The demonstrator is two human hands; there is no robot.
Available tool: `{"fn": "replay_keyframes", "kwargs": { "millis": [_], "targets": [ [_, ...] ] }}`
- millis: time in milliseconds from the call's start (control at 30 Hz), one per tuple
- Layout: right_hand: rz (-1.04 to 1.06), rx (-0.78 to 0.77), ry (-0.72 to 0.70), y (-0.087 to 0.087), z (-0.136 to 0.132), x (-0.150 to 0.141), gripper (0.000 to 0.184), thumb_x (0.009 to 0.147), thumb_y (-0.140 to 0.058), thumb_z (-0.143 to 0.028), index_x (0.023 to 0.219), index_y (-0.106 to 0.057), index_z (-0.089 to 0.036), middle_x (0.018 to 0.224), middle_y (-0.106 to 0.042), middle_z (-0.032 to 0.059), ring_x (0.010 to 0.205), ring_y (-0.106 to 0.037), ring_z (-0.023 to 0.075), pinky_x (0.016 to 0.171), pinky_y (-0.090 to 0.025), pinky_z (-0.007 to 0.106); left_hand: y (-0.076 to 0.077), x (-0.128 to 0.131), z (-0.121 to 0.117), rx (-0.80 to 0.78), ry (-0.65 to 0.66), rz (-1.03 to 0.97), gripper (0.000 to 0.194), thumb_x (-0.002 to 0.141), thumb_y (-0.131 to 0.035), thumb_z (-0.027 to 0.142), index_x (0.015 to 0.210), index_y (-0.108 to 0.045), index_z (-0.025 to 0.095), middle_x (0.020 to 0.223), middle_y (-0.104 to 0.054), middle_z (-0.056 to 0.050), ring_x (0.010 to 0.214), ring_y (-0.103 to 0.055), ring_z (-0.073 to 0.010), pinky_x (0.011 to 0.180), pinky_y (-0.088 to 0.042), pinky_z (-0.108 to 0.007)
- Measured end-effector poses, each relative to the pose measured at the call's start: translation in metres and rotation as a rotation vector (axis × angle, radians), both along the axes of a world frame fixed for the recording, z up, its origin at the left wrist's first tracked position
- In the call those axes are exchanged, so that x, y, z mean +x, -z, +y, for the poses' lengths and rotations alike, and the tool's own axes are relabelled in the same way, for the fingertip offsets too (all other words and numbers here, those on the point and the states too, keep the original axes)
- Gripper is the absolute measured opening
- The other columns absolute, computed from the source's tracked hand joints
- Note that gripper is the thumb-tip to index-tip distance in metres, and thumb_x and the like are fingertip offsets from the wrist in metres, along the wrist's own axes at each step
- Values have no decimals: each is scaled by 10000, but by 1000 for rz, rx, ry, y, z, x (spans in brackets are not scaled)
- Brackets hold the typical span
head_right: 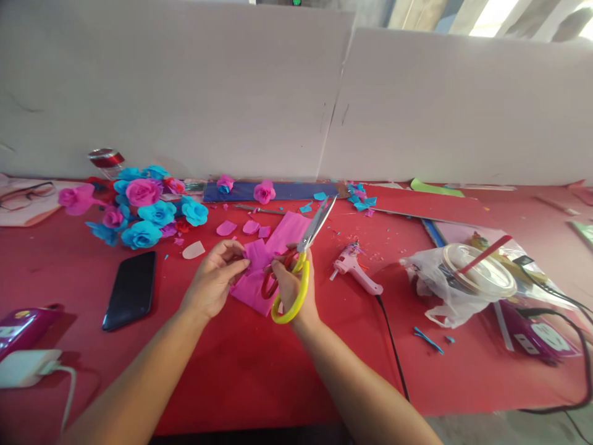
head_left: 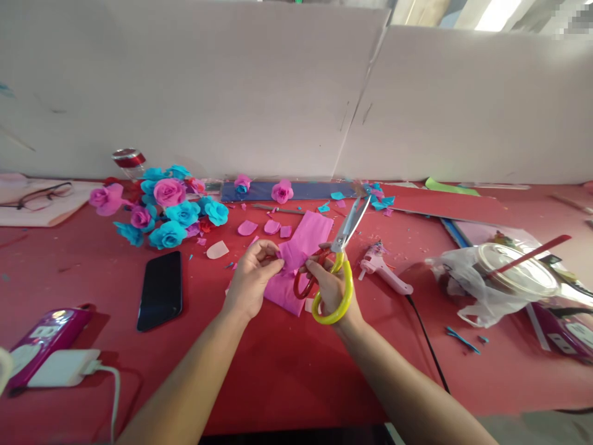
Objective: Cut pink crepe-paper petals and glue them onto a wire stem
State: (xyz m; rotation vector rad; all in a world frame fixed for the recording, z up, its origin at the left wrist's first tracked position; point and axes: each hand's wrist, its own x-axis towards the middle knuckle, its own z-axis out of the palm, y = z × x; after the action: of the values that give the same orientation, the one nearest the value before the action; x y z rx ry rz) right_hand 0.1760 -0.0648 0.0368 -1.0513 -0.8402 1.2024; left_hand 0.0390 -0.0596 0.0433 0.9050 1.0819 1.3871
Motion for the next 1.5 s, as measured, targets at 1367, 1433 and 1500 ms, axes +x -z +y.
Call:
{"fn": "replay_keyframes", "kwargs": {
  "millis": [1367, 1433, 1500],
  "targets": [
    [-182, 42, -155, -8, 2, 6, 417, 626, -630, -149, 997, -458, -233, 647, -547, -86, 545, -532, 102, 523, -453, 235, -9, -8, -4, -7, 151, 84, 200, 727, -684, 265, 884, -574, 206, 754, -653, 19, 642, -603, -102, 631, -468, -222],
    [-242, 49, -114, -11, -1, 4, 406, 639, -621, -158, 999, -453, -241, 641, -548, -88, 520, -528, 102, 486, -446, 227, -9, -8, -4, -21, 132, 164, 299, 687, -724, 253, 932, -554, 222, 779, -659, 24, 642, -593, -96, 605, -445, -203],
    [-270, 53, -95, -13, -2, 3, 397, 644, -617, -164, 998, -455, -244, 643, -549, -88, 510, -526, 100, 468, -443, 220, -6, -8, -4, -30, 106, 219, 348, 674, -723, 220, 971, -542, 236, 786, -668, 27, 647, -594, -98, 586, -423, -193]
  ]
}}
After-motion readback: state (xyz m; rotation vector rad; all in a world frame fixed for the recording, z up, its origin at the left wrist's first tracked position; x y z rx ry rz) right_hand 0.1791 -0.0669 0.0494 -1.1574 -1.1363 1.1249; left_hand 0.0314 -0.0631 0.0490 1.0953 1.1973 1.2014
